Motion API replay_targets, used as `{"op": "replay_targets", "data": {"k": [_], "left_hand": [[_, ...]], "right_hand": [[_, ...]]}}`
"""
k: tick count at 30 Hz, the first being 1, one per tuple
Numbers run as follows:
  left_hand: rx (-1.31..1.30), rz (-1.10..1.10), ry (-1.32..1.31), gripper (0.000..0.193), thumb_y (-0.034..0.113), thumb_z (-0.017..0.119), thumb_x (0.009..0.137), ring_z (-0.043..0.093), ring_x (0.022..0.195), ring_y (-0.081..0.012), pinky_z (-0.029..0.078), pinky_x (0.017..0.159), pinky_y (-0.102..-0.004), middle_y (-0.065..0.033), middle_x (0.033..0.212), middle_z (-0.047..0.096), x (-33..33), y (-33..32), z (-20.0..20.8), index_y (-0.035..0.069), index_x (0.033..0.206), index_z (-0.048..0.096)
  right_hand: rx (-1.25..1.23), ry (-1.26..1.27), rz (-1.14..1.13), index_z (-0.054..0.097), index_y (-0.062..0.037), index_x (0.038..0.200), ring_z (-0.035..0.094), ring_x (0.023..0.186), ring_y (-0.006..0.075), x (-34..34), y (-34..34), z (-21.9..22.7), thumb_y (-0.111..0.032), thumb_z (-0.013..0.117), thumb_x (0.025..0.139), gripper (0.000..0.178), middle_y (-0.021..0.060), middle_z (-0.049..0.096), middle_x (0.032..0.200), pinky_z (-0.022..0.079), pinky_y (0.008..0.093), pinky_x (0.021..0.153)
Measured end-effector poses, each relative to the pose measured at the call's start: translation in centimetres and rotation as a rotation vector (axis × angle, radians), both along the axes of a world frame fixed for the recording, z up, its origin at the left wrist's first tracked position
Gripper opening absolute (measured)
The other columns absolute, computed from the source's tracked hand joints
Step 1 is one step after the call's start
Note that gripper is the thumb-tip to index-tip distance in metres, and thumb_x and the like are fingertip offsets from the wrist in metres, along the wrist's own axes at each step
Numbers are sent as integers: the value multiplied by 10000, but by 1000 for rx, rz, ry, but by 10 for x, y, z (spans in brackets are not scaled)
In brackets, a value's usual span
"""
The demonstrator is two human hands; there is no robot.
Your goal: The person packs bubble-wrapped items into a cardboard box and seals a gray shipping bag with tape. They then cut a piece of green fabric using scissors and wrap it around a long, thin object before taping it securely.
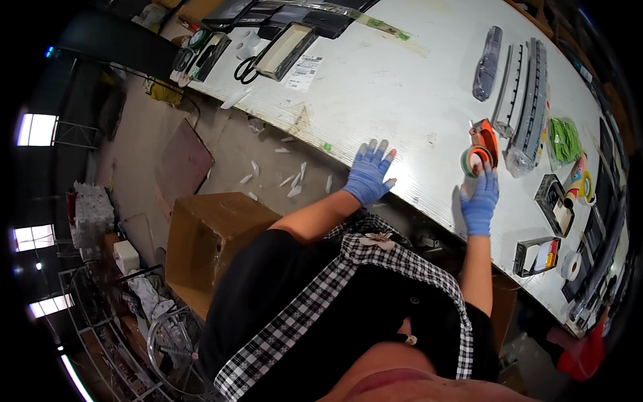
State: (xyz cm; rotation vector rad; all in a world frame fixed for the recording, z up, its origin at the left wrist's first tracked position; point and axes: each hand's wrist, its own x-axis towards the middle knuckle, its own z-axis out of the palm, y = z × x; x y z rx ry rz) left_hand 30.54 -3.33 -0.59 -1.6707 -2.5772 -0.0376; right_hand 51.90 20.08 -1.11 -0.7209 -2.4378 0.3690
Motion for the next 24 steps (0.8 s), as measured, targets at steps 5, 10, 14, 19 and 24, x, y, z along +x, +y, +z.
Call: {"op": "replay_targets", "data": {"k": [5,10,14,19,24], "left_hand": [[-19,-169,-148,751,535,506,889,227,1414,-378,145,1168,-466,-199,1515,280,14,0,26,90,1468,329],[-3,-179,-99,708,502,509,895,254,1406,-359,148,1174,-461,-204,1507,295,15,-9,13,63,1435,380],[99,-97,-93,644,412,590,859,305,1365,-388,202,1149,-485,-224,1443,371,-39,-41,19,36,1365,456],[117,-85,-119,616,374,625,837,336,1330,-412,241,1127,-497,-234,1403,405,-23,-41,18,24,1323,483],[214,-242,-307,629,350,648,830,329,1324,-437,243,1104,-540,-252,1431,366,-78,33,39,23,1331,456]], "right_hand": [[164,-343,-158,574,-88,1223,440,1252,357,12,25,-9,-271,700,750,523,140,592,1157,283,509,1065],[177,-275,-204,640,-80,1057,475,1212,329,126,3,-54,-285,705,768,359,131,625,1051,309,516,1049],[89,-491,-442,643,-72,1074,501,1186,342,189,-21,-95,-291,706,780,372,149,628,1092,350,480,1044],[87,-360,-760,573,-30,1208,527,1121,380,226,-26,-95,-266,699,803,485,202,590,1170,426,459,968],[58,-70,-556,570,-35,1199,537,1122,363,86,43,2,-204,684,815,435,187,586,1193,420,430,977]]}}
